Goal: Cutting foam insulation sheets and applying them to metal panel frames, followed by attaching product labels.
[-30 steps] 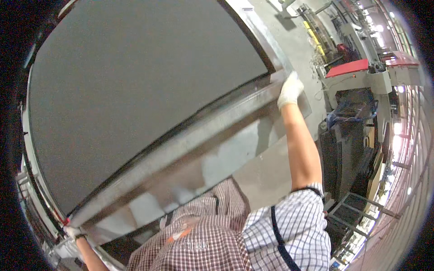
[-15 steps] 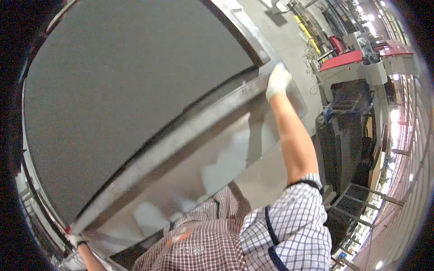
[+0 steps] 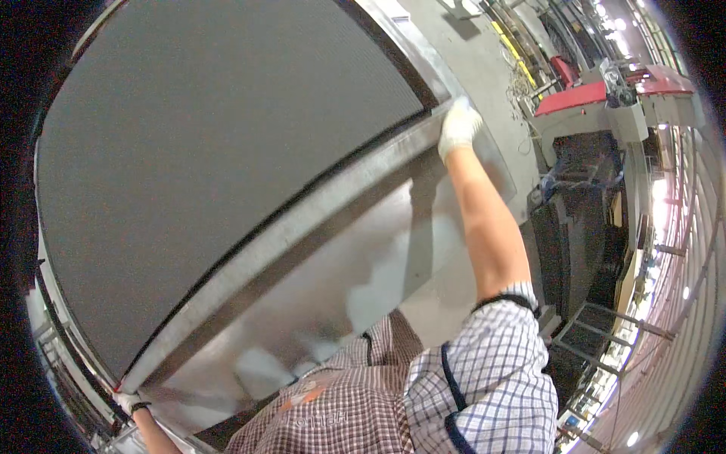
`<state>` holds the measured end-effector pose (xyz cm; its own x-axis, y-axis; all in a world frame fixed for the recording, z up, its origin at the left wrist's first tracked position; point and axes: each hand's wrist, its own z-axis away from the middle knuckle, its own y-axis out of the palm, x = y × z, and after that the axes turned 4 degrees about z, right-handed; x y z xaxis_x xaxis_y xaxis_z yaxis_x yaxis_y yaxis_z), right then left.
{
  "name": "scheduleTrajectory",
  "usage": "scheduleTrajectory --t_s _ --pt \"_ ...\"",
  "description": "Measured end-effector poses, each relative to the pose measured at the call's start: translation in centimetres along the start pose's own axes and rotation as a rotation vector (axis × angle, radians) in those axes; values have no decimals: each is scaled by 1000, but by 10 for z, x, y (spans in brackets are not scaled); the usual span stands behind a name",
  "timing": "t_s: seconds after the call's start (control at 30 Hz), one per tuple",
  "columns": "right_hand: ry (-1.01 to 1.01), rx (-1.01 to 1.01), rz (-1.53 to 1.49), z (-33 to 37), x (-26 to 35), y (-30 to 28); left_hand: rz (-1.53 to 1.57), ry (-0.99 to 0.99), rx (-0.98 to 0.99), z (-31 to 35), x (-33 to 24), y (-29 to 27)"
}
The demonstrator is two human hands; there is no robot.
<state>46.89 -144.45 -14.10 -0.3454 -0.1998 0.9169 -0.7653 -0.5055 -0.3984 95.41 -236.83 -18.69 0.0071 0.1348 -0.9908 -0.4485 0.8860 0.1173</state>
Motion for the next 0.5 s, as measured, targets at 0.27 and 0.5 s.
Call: scheduleTrajectory --t_s 0.27,0.5 --pt "-72 80 341 -9 2 55 -151 -261 -1143 -28 -16 -121" --pt "-445 445 591 -43 84 108 -504 -322 -600 -123 -48 -61"
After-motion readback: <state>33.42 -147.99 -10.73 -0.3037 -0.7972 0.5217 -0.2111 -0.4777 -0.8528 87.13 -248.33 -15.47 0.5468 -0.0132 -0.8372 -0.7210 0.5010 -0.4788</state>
